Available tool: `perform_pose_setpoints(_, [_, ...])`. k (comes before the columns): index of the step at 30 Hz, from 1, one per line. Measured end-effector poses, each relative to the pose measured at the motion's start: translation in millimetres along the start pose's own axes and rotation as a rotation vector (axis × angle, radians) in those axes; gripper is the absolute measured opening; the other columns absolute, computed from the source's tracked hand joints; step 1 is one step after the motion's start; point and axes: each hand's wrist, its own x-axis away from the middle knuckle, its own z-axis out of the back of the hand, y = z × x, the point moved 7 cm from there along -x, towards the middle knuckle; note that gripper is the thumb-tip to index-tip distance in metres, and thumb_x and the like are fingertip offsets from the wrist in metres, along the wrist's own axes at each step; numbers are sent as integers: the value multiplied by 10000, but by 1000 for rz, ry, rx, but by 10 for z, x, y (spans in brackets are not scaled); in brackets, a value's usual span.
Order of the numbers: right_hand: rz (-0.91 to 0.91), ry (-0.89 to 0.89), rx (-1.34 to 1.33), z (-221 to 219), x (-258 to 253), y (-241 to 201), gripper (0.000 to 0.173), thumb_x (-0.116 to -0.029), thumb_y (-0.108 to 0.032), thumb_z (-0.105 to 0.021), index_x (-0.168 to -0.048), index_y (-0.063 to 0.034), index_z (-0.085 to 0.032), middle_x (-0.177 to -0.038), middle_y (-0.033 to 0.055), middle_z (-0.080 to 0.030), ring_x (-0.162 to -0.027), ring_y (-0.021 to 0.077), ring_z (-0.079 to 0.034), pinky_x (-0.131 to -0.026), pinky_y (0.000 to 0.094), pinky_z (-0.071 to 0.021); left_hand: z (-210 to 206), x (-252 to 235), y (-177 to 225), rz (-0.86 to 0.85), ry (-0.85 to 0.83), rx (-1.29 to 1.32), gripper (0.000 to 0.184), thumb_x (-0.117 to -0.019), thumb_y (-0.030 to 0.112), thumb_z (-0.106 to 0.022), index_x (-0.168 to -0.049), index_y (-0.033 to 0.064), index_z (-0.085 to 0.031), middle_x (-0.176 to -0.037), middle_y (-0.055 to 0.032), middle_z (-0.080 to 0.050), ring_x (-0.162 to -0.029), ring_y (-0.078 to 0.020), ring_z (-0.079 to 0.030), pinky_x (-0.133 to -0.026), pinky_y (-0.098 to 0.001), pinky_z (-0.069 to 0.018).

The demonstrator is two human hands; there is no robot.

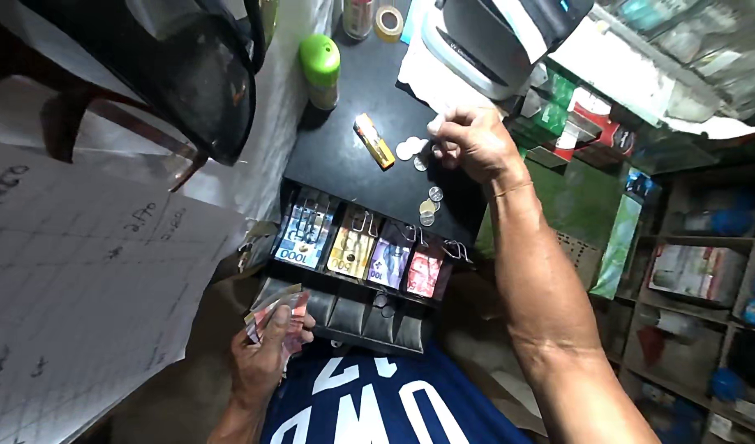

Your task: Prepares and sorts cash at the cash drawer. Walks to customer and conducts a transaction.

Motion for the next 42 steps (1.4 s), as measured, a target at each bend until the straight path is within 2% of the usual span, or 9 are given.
perform_pose_setpoints(2, [18,7,281,-75,-30,-66,79,-936,-99,-704,-975,-43,-664,-804,17,-658,-581,74,-575,-516,236,-492,-28,-5,0,0,-8,1,249,-1045,334,-583,-1121,142,-722,-844,2,-778,-655,-124,-736,-596,-262,-633])
perform_pose_setpoints(7, [-153,64,907,-306,-32,-138,488,-848,-447,-816,-991,8,-714,-998,222,-696,-983,395,-669,-855,638,-508,-27,-5,-18,3,-5,1,230,-1051,281,-570,-1122,110,-707,-843,6,-777,-654,-121,-735,-598,-261,-634])
perform_pose_setpoints(11, [-121,23,805,-316,-108,-66,331,-874,-354,-791,-847,-34,-707,-832,123,-686,-776,266,-662,-733,521,-530,-28,4,-38,10,-8,-5,235,-1043,281,-588,-1115,92,-707,-831,-2,-771,-640,-126,-727,-587,-265,-631])
perform_pose_setpoints(14, [73,39,351,-145,43,-150,186,-920,-188,-736,-821,-58,-647,-692,-6,-607,-537,77,-529,-526,272,-473,-9,7,-46,7,-16,8,243,-1035,314,-602,-1120,119,-719,-837,2,-772,-646,-126,-730,-589,-270,-635])
perform_pose_setpoints(19, [310,75,-345,441,347,-128,110,-1014,-132,-478,-1061,-103,-573,-847,16,-679,-631,105,-639,-500,228,-524,55,19,-20,17,21,16,243,-1013,338,-640,-1129,139,-718,-839,7,-772,-643,-119,-728,-578,-258,-629])
perform_pose_setpoints(23, [21,237,136,299,236,63,113,-955,-173,-688,-948,-63,-664,-680,-24,-598,-498,58,-502,-466,242,-450,20,12,-27,35,12,6,208,-1023,287,-613,-1109,124,-708,-833,10,-775,-631,-115,-724,-571,-255,-625])
perform_pose_setpoints(28, [-205,179,777,-10,121,4,395,-852,-406,-818,-876,-23,-726,-898,151,-697,-868,300,-664,-786,555,-514,5,0,-31,2,-16,-36,209,-1019,288,-627,-1134,128,-697,-845,35,-774,-661,-105,-731,-606,-257,-633])
perform_pose_setpoints(37, [-89,193,549,80,43,145,163,-898,-201,-724,-855,-44,-716,-812,78,-677,-740,183,-629,-701,430,-507,-19,-27,-44,-35,-14,-55,192,-1005,266,-645,-1121,122,-698,-827,28,-765,-637,-114,-721,-589,-260,-630])
perform_pose_setpoints(42, [-99,169,666,71,288,140,305,-939,-327,-716,-920,-23,-714,-883,136,-692,-823,278,-667,-755,525,-531,-30,-12,-43,-34,1,-62,216,-990,307,-675,-1142,154,-697,-840,26,-767,-658,-111,-727,-593,-254,-630])
